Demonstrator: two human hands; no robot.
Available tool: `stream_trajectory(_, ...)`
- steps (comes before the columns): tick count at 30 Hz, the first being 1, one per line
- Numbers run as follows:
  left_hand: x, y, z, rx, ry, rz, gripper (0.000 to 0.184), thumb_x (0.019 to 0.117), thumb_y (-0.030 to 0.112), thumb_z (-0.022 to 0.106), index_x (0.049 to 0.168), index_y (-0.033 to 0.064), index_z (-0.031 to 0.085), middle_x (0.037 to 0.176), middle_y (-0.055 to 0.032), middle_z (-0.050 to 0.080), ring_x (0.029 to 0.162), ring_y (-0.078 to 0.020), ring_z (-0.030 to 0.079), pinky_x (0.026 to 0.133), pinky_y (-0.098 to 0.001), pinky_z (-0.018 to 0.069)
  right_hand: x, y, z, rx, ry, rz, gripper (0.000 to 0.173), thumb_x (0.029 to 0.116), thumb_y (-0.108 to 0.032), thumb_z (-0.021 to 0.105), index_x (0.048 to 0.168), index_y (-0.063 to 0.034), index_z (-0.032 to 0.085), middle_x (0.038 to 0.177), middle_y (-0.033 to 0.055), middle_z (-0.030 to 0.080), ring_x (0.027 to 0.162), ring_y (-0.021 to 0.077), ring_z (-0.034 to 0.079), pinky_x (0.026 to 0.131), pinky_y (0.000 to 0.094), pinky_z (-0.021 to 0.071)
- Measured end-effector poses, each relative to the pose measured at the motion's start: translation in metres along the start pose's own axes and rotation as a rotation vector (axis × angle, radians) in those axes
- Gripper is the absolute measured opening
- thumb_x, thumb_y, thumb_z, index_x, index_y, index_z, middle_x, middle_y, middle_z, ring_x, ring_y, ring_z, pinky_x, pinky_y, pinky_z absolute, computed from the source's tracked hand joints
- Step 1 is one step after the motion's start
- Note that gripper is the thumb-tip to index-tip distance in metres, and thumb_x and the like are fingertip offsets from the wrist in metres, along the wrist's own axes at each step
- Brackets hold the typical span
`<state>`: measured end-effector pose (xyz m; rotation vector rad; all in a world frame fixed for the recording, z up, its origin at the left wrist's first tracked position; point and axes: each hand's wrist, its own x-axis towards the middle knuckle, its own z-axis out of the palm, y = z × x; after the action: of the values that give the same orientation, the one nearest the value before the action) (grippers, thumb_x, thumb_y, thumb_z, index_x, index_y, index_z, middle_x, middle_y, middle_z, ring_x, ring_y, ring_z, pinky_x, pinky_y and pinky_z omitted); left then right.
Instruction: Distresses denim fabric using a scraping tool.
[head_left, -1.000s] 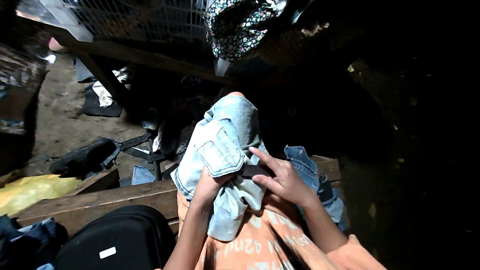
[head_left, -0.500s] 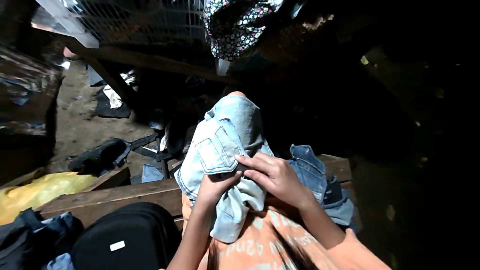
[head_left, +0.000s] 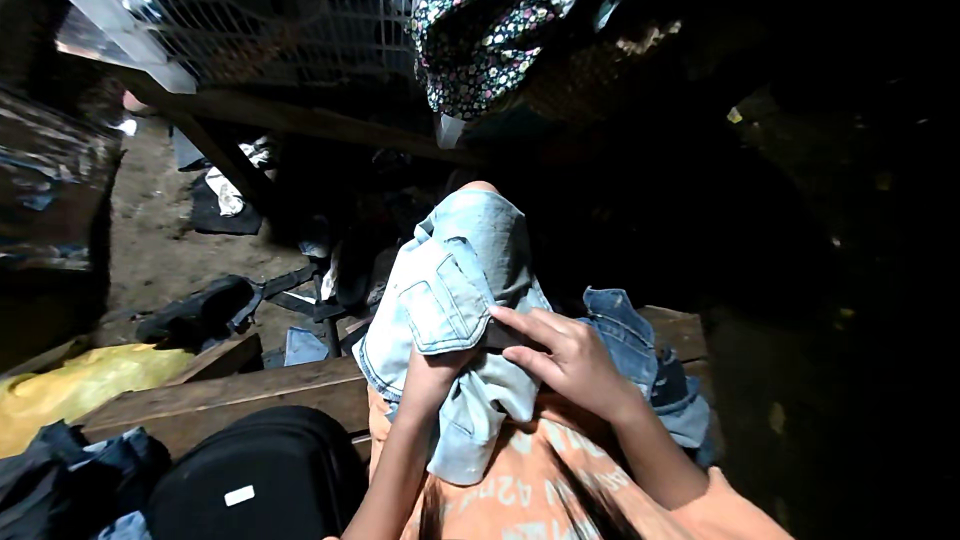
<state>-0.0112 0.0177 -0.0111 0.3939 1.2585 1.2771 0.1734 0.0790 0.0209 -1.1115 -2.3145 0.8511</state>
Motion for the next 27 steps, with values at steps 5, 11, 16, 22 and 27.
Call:
stream_trajectory(5,-0.008,0.024,0.008,0.084,0.020,-0.077,0.046,0.0743,-0.013,0.075,0.115,-0.0043,0.055,0.095,0.0044,0.072,0.088,0.0014,0.069,0.082,-0.0188,0.0580,0.008,0.002,0.005,-0.026,-0.030,-0.018,0.045,0.1014,-0.040,0.055,0.136,-0.0140,0.067,0.083,0.0090,0.067,0.066,0.0207,0.062,0.058,0.0346,0.0516)
stream_trajectory(11,-0.001,0.029,0.010,0.057,-0.030,-0.011,0.040,0.0772,-0.016,0.068,0.111,0.0012,0.056,0.091,0.0077,0.072,0.086,0.0015,0.069,0.082,-0.0189,0.0586,0.016,0.000,0.007,0.532,-0.062,0.144,0.033,0.1039,-0.022,0.054,0.127,-0.0055,0.071,0.110,0.0021,0.074,0.092,-0.0023,0.065,0.085,0.0174,0.0529)
stream_trajectory(16,-0.001,0.030,0.013,0.053,0.006,0.021,0.032,0.0781,-0.011,0.069,0.105,0.0048,0.061,0.086,0.0104,0.073,0.081,0.0025,0.069,0.078,-0.0180,0.0589,0.020,0.000,-0.006,0.822,-0.180,0.255,0.034,0.1052,-0.017,0.051,0.129,0.0022,0.065,0.119,-0.0038,0.070,0.088,-0.0120,0.057,0.081,0.0099,0.0476)
stream_trajectory(22,-0.003,0.026,0.013,0.097,0.055,0.043,0.045,0.0755,-0.014,0.073,0.115,-0.0057,0.054,0.095,0.0056,0.072,0.090,0.0036,0.068,0.084,-0.0172,0.0571,0.010,-0.001,-0.005,0.237,-0.121,0.079,0.042,0.1046,-0.038,0.051,0.136,-0.0145,0.067,0.096,0.0078,0.071,0.079,0.0127,0.065,0.071,0.0312,0.0545)
stream_trajectory(27,0.004,0.004,-0.002,-0.040,0.033,-0.029,0.053,0.0741,-0.013,0.076,0.121,-0.0041,0.052,0.100,-0.0024,0.073,0.091,-0.0061,0.071,0.084,-0.0249,0.0604,0.001,0.000,-0.003,-0.007,-0.031,0.020,0.043,0.1035,-0.041,0.052,0.136,-0.0175,0.068,0.082,0.0074,0.066,0.066,0.0185,0.062,0.057,0.0339,0.0510)
